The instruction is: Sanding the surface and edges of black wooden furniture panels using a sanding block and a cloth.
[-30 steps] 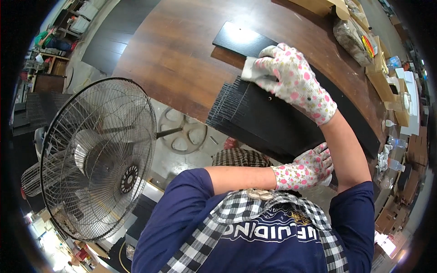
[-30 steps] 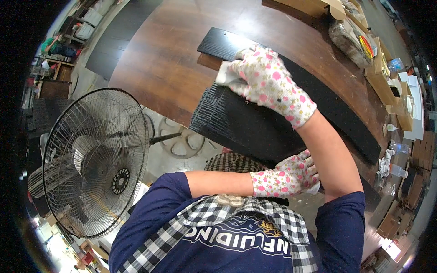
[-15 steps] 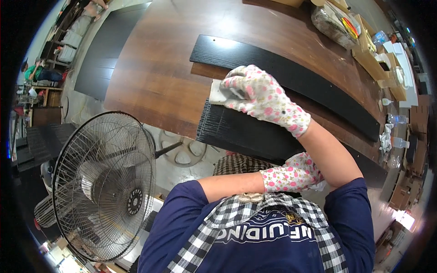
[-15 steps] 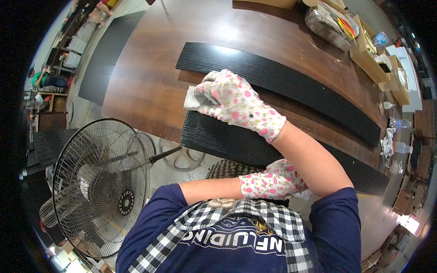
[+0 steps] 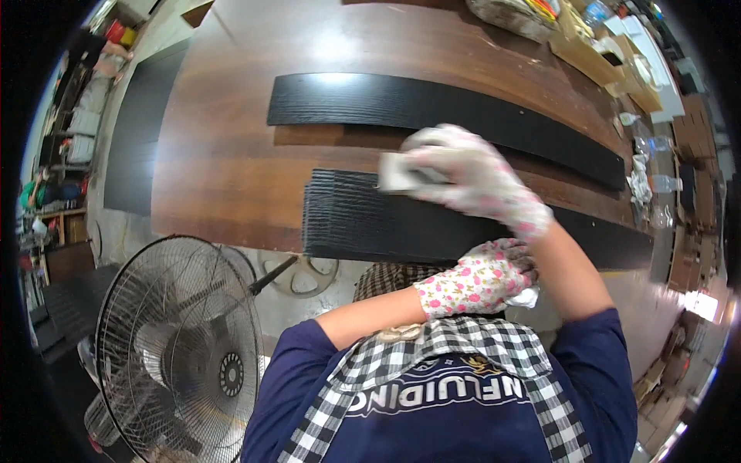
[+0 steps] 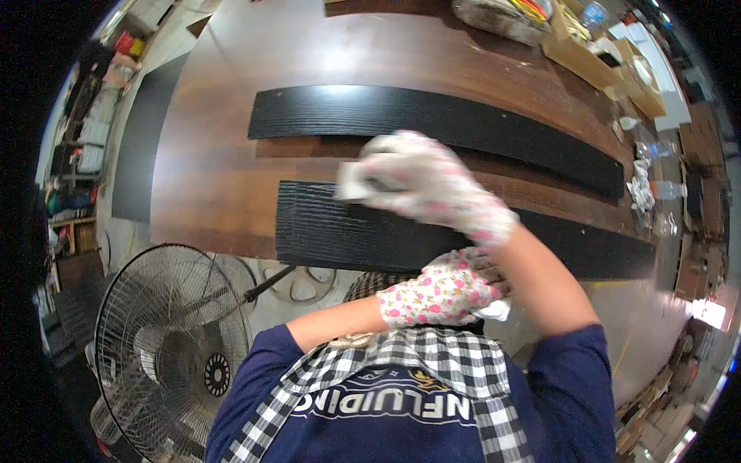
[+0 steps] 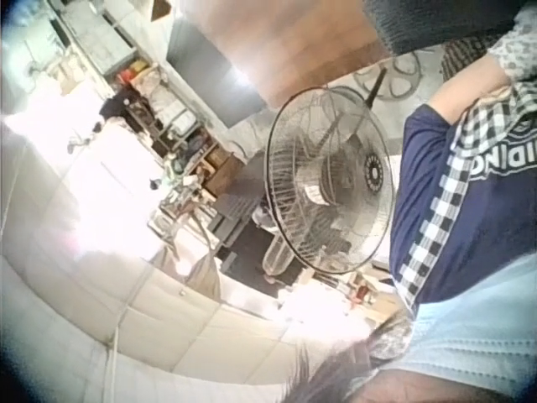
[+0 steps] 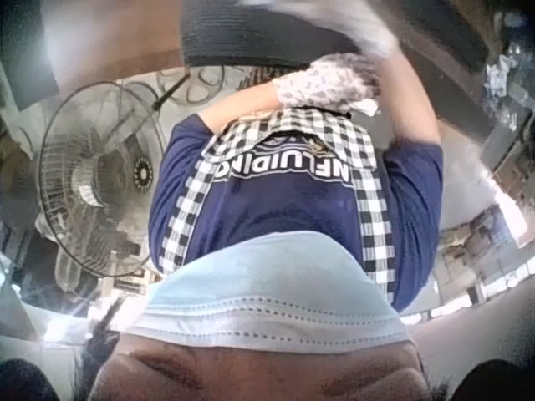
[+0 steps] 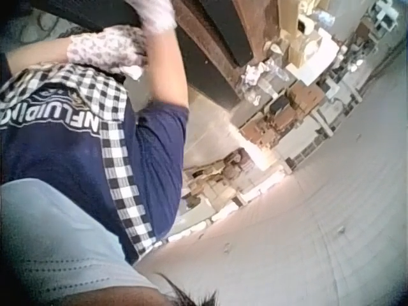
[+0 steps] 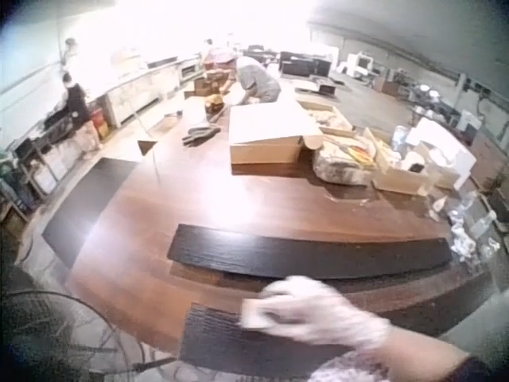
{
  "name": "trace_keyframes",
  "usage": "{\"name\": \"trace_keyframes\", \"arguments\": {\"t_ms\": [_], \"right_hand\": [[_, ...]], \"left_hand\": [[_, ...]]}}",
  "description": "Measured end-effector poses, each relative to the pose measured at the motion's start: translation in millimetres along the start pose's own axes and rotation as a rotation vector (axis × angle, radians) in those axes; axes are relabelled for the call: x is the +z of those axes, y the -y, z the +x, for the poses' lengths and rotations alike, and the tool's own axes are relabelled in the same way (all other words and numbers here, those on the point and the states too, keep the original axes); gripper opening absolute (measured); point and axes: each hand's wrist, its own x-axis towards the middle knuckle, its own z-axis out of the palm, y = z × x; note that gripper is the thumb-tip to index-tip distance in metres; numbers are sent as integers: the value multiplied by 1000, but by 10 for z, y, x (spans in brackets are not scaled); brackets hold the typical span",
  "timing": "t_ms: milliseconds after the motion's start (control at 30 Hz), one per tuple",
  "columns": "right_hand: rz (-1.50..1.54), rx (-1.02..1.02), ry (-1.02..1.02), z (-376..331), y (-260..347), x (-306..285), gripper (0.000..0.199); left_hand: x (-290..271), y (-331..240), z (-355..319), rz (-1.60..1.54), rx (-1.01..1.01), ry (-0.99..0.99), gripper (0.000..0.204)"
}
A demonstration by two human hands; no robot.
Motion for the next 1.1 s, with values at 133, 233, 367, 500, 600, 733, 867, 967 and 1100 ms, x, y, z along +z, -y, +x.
{"name": "trace_keyframes", "arguments": {"t_ms": [133, 233, 367, 500, 600, 733, 867, 967, 1100], "right_hand": [[23, -18, 31, 435, 142, 212, 31], [21, -62, -41, -5, -79, 80, 29], [-8, 331, -11, -1185, -378, -581, 37], [-15, 396, -60, -1223, -320, -574, 41], [-41, 91, -120, -490, -167, -90, 32], [-160, 114, -37, -18, 89, 112, 31], [-50, 154, -113, -775, -239, -219, 33], [-188, 445, -223, -1722, -399, -745, 29], [-177, 377, -374, -1451, -235, -646, 28]], "left_hand": [[-9, 6, -40, 47, -93, 220, 46], [-52, -2, -58, 97, -43, 154, 50], [-26, 31, -54, 83, 15, 42, 51], [-12, -1, -35, 80, 31, 90, 51], [-9, 28, -35, 139, 25, 85, 47], [-118, -6, -100, 87, -168, 442, 49], [-126, -7, -63, 195, -6, 130, 52], [-71, -16, -43, 144, -3, 115, 52], [-123, -36, -4, 193, 21, 163, 53]]}}
